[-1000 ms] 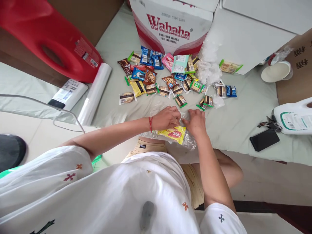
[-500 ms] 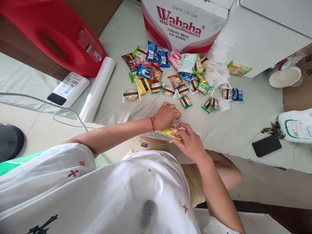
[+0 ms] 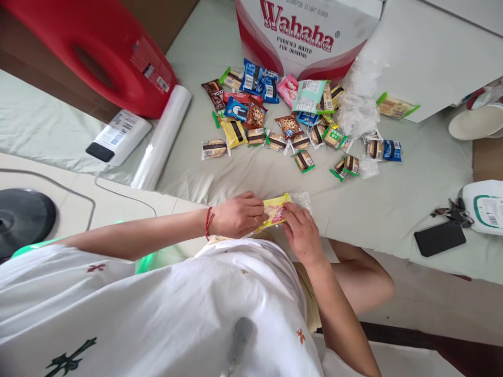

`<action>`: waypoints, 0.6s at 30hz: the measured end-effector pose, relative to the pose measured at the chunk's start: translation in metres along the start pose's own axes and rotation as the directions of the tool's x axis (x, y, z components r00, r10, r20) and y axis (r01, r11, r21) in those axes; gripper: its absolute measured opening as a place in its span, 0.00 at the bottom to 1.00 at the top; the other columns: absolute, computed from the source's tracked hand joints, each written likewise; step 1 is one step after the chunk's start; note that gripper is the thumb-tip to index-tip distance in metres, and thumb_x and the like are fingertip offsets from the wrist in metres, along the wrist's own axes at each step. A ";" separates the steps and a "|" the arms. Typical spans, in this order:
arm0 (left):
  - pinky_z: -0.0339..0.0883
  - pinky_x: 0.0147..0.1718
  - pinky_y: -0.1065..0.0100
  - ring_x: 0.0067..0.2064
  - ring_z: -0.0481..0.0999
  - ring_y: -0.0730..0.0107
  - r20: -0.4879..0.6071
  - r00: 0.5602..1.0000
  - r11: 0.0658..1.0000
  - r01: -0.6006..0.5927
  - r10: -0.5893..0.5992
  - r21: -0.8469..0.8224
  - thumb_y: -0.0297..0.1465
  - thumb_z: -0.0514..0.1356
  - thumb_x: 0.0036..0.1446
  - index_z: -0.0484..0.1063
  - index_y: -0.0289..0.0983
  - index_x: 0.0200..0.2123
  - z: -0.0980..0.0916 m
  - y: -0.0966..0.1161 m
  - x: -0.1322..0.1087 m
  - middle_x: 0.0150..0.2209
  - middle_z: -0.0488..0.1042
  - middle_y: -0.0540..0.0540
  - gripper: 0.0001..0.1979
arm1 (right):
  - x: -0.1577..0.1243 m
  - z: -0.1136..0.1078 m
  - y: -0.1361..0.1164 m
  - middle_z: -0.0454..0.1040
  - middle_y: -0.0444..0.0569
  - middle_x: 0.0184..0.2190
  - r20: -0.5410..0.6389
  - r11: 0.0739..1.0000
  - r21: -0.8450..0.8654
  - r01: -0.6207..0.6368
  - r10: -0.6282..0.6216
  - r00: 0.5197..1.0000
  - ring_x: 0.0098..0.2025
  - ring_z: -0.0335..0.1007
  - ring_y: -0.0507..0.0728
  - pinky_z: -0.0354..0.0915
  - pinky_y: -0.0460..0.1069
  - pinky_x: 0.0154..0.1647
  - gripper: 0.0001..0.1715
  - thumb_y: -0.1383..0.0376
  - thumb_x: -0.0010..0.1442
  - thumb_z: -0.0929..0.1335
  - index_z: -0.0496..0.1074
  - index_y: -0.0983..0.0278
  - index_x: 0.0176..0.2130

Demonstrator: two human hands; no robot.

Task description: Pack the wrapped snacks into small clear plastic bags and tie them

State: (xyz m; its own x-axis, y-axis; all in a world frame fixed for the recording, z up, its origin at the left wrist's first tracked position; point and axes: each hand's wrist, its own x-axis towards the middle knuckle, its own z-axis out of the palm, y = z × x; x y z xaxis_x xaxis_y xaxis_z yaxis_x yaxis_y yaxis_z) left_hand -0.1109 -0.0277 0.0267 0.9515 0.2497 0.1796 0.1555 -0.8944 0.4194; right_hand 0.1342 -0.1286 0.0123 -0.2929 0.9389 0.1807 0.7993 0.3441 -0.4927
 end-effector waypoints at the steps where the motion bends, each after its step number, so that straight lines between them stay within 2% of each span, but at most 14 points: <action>1: 0.61 0.43 0.56 0.45 0.75 0.59 -0.016 0.999 0.999 0.033 -0.032 0.011 0.40 0.53 0.71 0.77 0.40 0.47 0.006 0.008 -0.010 0.39 0.79 0.40 0.15 | 0.000 0.000 0.000 0.73 0.53 0.62 -0.003 1.000 -0.005 -0.002 0.002 1.000 0.54 0.70 0.63 0.70 0.59 0.54 0.14 0.67 0.70 0.65 0.73 0.59 0.53; 3: 0.61 0.43 0.55 0.47 0.75 0.56 -0.038 0.993 0.992 0.113 -0.111 0.060 0.46 0.54 0.70 0.73 0.39 0.56 0.018 0.022 -0.028 0.42 0.80 0.39 0.21 | 0.000 0.000 0.000 0.73 0.52 0.62 -0.007 1.000 -0.012 -0.011 0.011 1.000 0.53 0.70 0.63 0.69 0.59 0.55 0.14 0.67 0.70 0.66 0.73 0.59 0.54; 4: 0.62 0.43 0.56 0.48 0.75 0.56 -0.047 0.987 0.983 0.157 -0.153 0.093 0.45 0.54 0.70 0.71 0.40 0.60 0.024 0.026 -0.035 0.43 0.80 0.39 0.22 | 0.000 -0.001 0.000 0.73 0.52 0.62 -0.006 1.000 -0.017 -0.017 0.017 1.000 0.53 0.69 0.63 0.69 0.59 0.55 0.14 0.66 0.70 0.66 0.73 0.59 0.54; 7: 0.62 0.41 0.58 0.45 0.75 0.59 -0.080 0.968 0.956 0.247 -0.237 0.158 0.31 0.53 0.71 0.66 0.43 0.65 0.039 0.027 -0.042 0.42 0.79 0.42 0.22 | 0.002 -0.003 -0.004 0.74 0.53 0.62 -0.014 0.993 -0.099 -0.058 0.057 0.998 0.53 0.69 0.65 0.67 0.61 0.55 0.14 0.65 0.69 0.67 0.73 0.59 0.53; 9: 0.63 0.41 0.60 0.42 0.74 0.61 -0.106 0.962 0.950 0.266 -0.251 0.165 0.26 0.52 0.69 0.66 0.44 0.66 0.043 0.019 -0.037 0.39 0.78 0.43 0.24 | 0.007 -0.005 -0.010 0.74 0.55 0.61 -0.036 0.973 -0.213 -0.093 0.088 0.996 0.54 0.67 0.67 0.65 0.63 0.56 0.16 0.65 0.68 0.68 0.72 0.60 0.55; 11: 0.64 0.41 0.61 0.41 0.74 0.61 -0.134 0.959 0.949 0.269 -0.249 0.162 0.25 0.52 0.69 0.67 0.43 0.65 0.042 0.009 -0.028 0.37 0.77 0.43 0.23 | 0.014 -0.006 -0.020 0.74 0.57 0.61 -0.054 0.951 -0.298 -0.084 0.071 0.996 0.58 0.64 0.70 0.62 0.66 0.58 0.21 0.66 0.67 0.68 0.71 0.60 0.59; 13: 0.64 0.41 0.61 0.41 0.73 0.60 -0.156 0.958 0.954 0.262 -0.239 0.144 0.26 0.52 0.69 0.71 0.44 0.62 0.038 0.001 -0.022 0.37 0.76 0.43 0.21 | 0.022 -0.002 -0.029 0.72 0.58 0.61 -0.024 0.948 -0.317 -0.015 0.008 1.000 0.60 0.63 0.70 0.61 0.65 0.60 0.25 0.66 0.68 0.68 0.69 0.60 0.63; 15: 0.65 0.42 0.60 0.43 0.74 0.60 -0.187 0.955 0.964 0.251 -0.232 0.089 0.27 0.54 0.68 0.74 0.44 0.57 0.034 -0.002 -0.023 0.38 0.76 0.43 0.18 | 0.028 0.005 -0.034 0.72 0.57 0.62 0.014 0.947 -0.318 0.054 -0.052 0.999 0.60 0.64 0.67 0.62 0.62 0.60 0.25 0.66 0.69 0.67 0.69 0.60 0.64; 16: 0.66 0.44 0.60 0.45 0.74 0.60 -0.226 0.941 0.962 0.269 -0.252 0.046 0.28 0.54 0.68 0.75 0.44 0.55 0.033 -0.001 -0.027 0.39 0.76 0.43 0.17 | 0.030 0.009 -0.034 0.72 0.57 0.61 0.021 0.943 -0.324 0.070 -0.066 0.998 0.58 0.64 0.65 0.62 0.60 0.58 0.25 0.67 0.69 0.67 0.69 0.60 0.64; 17: 0.67 0.46 0.59 0.46 0.74 0.59 -0.283 0.908 0.948 0.319 -0.308 -0.007 0.29 0.54 0.67 0.76 0.43 0.53 0.031 0.000 -0.032 0.41 0.77 0.42 0.16 | 0.031 0.013 -0.034 0.73 0.56 0.61 0.016 0.940 -0.335 0.071 -0.070 0.997 0.57 0.65 0.64 0.63 0.59 0.56 0.24 0.68 0.70 0.66 0.70 0.60 0.63; 18: 0.68 0.48 0.58 0.47 0.74 0.59 -0.350 0.845 0.911 0.406 -0.404 -0.072 0.30 0.54 0.67 0.76 0.42 0.52 0.030 0.002 -0.037 0.43 0.76 0.41 0.15 | 0.031 0.017 -0.032 0.74 0.55 0.60 -0.002 0.935 -0.348 0.063 -0.068 0.998 0.55 0.66 0.63 0.63 0.58 0.54 0.24 0.69 0.69 0.66 0.71 0.59 0.62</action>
State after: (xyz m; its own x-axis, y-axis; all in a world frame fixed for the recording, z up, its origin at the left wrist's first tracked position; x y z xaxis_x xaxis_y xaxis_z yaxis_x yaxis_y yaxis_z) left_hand -0.1380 -0.0505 -0.0060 0.6488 0.7020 0.2938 0.5086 -0.6872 0.5187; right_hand 0.0902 -0.1105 0.0190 -0.3456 0.9134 0.2152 0.9117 0.3811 -0.1533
